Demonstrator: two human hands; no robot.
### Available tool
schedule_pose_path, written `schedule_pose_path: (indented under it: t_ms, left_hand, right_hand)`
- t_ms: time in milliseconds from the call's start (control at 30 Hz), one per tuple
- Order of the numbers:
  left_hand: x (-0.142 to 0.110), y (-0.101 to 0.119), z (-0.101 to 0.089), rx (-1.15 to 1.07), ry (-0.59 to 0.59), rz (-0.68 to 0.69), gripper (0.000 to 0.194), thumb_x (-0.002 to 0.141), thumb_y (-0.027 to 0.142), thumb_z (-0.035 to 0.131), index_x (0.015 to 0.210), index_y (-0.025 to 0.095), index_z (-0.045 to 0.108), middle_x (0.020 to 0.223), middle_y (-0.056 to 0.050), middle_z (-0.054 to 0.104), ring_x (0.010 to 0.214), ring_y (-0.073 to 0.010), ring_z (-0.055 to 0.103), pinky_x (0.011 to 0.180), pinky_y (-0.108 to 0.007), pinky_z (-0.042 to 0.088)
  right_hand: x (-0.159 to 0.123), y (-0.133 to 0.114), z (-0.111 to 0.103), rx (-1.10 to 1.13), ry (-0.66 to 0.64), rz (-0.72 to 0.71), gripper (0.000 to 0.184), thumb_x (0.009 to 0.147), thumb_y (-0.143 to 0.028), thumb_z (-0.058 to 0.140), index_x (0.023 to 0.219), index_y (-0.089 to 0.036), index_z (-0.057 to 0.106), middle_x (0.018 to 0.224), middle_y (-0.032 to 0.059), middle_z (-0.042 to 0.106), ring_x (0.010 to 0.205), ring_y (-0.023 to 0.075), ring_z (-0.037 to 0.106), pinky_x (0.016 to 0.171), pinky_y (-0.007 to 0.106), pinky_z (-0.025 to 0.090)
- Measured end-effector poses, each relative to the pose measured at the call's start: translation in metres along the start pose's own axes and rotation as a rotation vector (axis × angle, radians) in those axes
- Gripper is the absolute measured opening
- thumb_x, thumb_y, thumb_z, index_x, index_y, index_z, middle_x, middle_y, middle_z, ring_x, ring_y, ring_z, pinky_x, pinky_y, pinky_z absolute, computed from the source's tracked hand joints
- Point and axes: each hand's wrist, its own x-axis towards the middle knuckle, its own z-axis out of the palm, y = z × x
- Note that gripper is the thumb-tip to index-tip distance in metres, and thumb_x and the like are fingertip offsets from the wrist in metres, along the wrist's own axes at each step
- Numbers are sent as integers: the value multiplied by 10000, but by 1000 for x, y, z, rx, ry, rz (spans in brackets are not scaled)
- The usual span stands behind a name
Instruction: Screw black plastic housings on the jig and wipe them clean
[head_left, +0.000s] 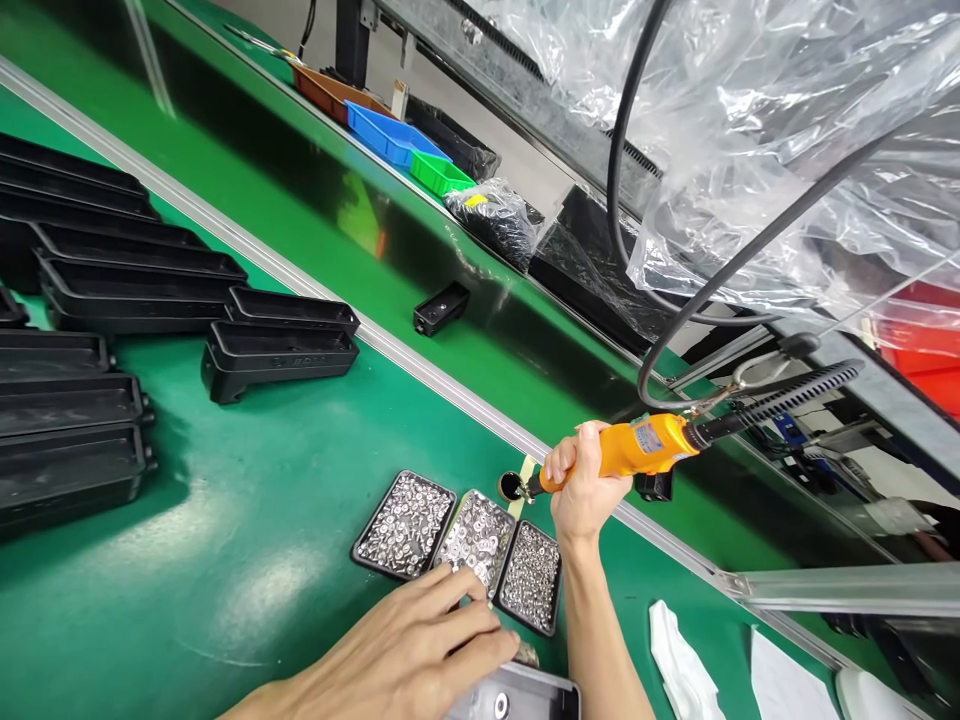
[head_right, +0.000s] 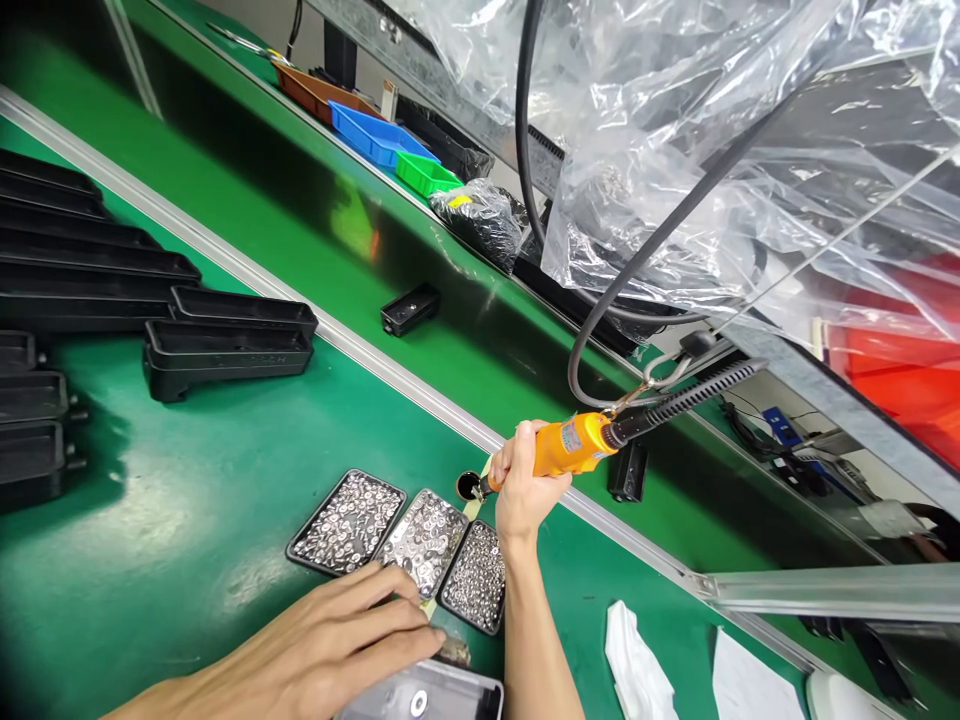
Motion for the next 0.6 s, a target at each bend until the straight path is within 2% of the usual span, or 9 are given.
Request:
schedule_pose_path:
  t_ms: [167,333,600]
  left_hand:
    - [0,1,-1,37,-33,-9,323,929,158,642,1244,218,602,1105,-42,718,932,-230,647,808,-316,508]
    - [2,-1,-2,77,-131,4,322,898,145,695,1206,197,615,1125,-42,710,955,-239,634,818,-331,507]
    - [3,-1,-2,90,-137,20,420,855,164,756,1244,199,599,1134,-32,715,981,-244,639,837,-338,517]
  right_hand:
    - [0,1,-2,11,2,-3,264,922,-341,756,926,-218,523,527,-120,427,382,70,372,376,179,381]
    - [-1,1,-5,15,-12,8,276,913,-350,766,918,-221,523,527,-119,431,371,70,373,370,182,381]
    - [-1,0,-4,11,-24,17,266,905,-334,770,912,-217,531,529,-119,433,374,72,383,375,185,388]
